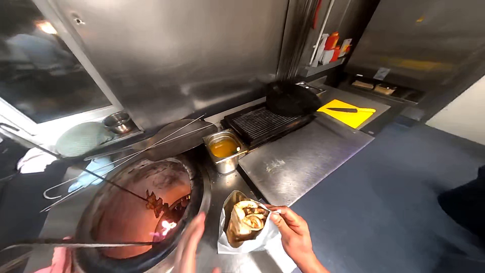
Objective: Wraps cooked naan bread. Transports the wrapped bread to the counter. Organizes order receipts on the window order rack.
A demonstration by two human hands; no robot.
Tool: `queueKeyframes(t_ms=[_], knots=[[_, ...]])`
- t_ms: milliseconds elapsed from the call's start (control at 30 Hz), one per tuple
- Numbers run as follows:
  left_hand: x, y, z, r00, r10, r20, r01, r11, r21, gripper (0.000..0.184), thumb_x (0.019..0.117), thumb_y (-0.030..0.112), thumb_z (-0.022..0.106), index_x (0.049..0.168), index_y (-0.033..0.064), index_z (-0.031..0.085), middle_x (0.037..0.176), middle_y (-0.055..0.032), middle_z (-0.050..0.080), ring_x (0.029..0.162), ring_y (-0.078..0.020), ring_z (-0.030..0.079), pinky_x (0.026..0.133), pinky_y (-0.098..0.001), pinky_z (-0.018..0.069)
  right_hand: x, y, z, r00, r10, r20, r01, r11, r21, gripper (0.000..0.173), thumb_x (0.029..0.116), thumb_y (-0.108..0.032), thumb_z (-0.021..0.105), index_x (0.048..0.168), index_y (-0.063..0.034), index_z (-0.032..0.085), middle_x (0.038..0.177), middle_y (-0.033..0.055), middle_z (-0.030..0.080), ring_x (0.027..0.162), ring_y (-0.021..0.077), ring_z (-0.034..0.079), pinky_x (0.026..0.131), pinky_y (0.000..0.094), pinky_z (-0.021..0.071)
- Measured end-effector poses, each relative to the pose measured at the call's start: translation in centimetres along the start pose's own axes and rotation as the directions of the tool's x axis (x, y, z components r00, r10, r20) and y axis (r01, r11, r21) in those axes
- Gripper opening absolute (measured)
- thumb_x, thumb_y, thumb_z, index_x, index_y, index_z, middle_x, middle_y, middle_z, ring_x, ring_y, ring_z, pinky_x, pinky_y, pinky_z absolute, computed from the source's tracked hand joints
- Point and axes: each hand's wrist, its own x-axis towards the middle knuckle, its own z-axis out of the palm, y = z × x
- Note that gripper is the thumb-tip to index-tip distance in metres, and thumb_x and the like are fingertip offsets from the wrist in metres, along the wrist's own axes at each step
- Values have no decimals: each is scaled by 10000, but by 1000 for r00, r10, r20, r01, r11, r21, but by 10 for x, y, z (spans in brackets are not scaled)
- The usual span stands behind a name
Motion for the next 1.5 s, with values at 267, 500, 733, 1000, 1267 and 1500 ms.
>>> queueKeyframes(t_ms=[267, 500, 733, 1000, 1267, 1500], knots=[[10, -67, 83, 961, -194, -197, 125, 940, -318, 136, 954, 78, 655, 1059, 45, 735, 943, 37, 761, 840, -35, 715, 785, -237, 617, 2, -4, -7, 993, 119, 5, -119, 983, 139, 137, 1003, -172, 636, 970, -101, 749, 1025, 36, 781, 946, 85, 726, 852, 247, 593], [19, -44, 109, 853, -59, -518, -4, 993, -120, 117, 976, 9, 576, 1004, -31, 682, 900, 57, 718, 838, 49, 673, 793, -152, 583, 20, -33, 21, 955, 226, -192, -190, 964, 186, 145, 930, 21, 605, 900, -8, 744, 850, 47, 748, 775, 61, 688, 731, 213, 575], [41, 11, 48, 871, -147, -469, 51, 976, -211, 189, 986, 8, 565, 1010, 121, 715, 979, 113, 724, 914, 5, 681, 828, -210, 592, 51, -80, 19, 999, -43, 32, 45, 997, -54, 178, 991, -144, 637, 859, -74, 733, 1127, 94, 758, 1159, 208, 688, 1015, 364, 566], [1, -21, 53, 848, -242, -471, 102, 948, -303, 255, 993, -30, 477, 1045, 133, 665, 936, 135, 715, 844, 22, 667, 775, -181, 573, 9, -58, 26, 985, 166, 54, -170, 983, 63, 135, 970, -52, 604, 874, -30, 697, 1137, 130, 755, 1081, 195, 719, 912, 326, 602], [-42, -64, 50, 981, -122, -150, 56, 924, -379, 710, 918, 541, 703, 1481, 176, 471, 1394, 56, 612, 1273, -78, 576, 1070, -313, 505, 3, -39, 24, 947, 199, 251, -202, 979, -13, 108, 929, -28, 626, 1011, -18, 695, 1179, 123, 741, 1115, 210, 713, 924, 358, 617], [-16, -74, 53, 967, -124, -223, 46, 945, -324, 386, 868, 310, 815, 1155, 75, 709, 1079, 1, 759, 988, -91, 725, 892, -305, 622, 45, -71, 47, 809, 178, 559, 169, 842, -513, 442, 946, -525, 672, 1296, -257, 710, 1506, 68, 558, 1344, 228, 564, 1054, 440, 530]])
